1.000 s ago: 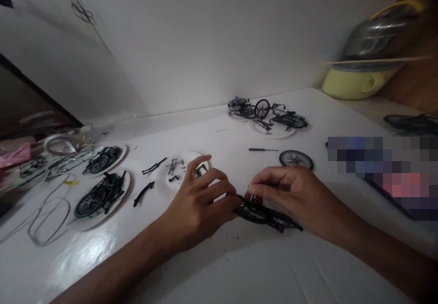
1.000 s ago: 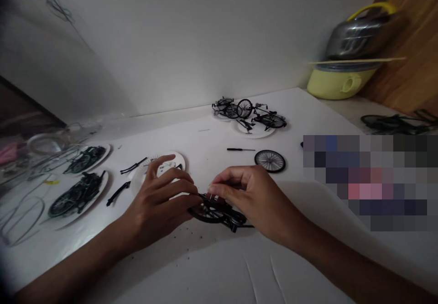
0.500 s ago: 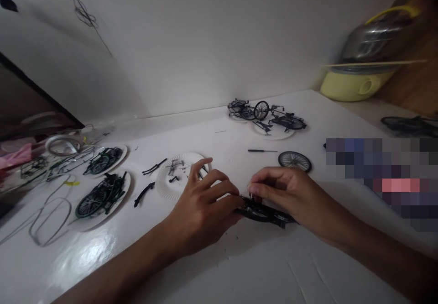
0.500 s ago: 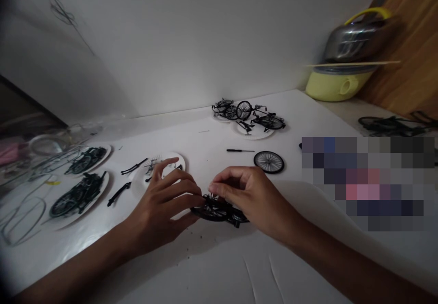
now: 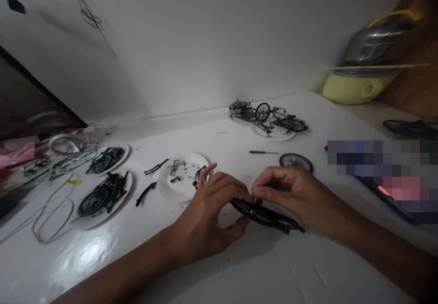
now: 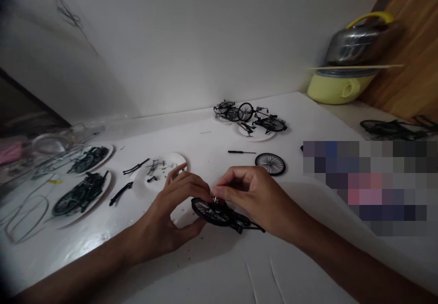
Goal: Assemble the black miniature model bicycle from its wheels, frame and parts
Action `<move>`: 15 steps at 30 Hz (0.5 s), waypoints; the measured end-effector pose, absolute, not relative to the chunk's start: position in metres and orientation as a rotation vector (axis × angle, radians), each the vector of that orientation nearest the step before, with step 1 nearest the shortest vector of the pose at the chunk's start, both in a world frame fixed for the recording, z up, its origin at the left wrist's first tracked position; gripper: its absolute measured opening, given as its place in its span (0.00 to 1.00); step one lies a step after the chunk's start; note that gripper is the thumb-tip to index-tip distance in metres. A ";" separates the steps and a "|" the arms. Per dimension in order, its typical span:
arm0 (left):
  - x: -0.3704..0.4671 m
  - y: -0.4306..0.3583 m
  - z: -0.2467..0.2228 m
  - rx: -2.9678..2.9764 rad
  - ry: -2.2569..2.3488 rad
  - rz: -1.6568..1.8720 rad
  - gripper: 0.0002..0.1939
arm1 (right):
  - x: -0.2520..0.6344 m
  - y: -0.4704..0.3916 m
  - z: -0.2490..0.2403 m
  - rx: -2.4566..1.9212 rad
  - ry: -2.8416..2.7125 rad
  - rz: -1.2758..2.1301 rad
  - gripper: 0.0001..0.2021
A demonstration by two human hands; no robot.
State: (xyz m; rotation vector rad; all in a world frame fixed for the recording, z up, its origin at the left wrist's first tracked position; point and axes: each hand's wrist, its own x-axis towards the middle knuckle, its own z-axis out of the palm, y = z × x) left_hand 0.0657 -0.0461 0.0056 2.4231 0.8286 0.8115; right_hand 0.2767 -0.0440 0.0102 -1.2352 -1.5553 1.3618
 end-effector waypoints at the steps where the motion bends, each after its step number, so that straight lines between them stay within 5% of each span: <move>1: 0.065 -0.045 0.005 2.386 0.825 0.799 0.13 | 0.277 -0.043 0.011 -1.224 -1.554 1.368 0.09; 12: 0.058 -0.035 0.009 2.138 0.716 0.780 0.11 | 0.288 -0.040 0.014 -1.194 -1.676 1.411 0.08; 15: 0.058 -0.033 0.005 2.040 0.723 0.850 0.17 | 0.289 -0.041 0.015 -1.217 -1.682 1.357 0.08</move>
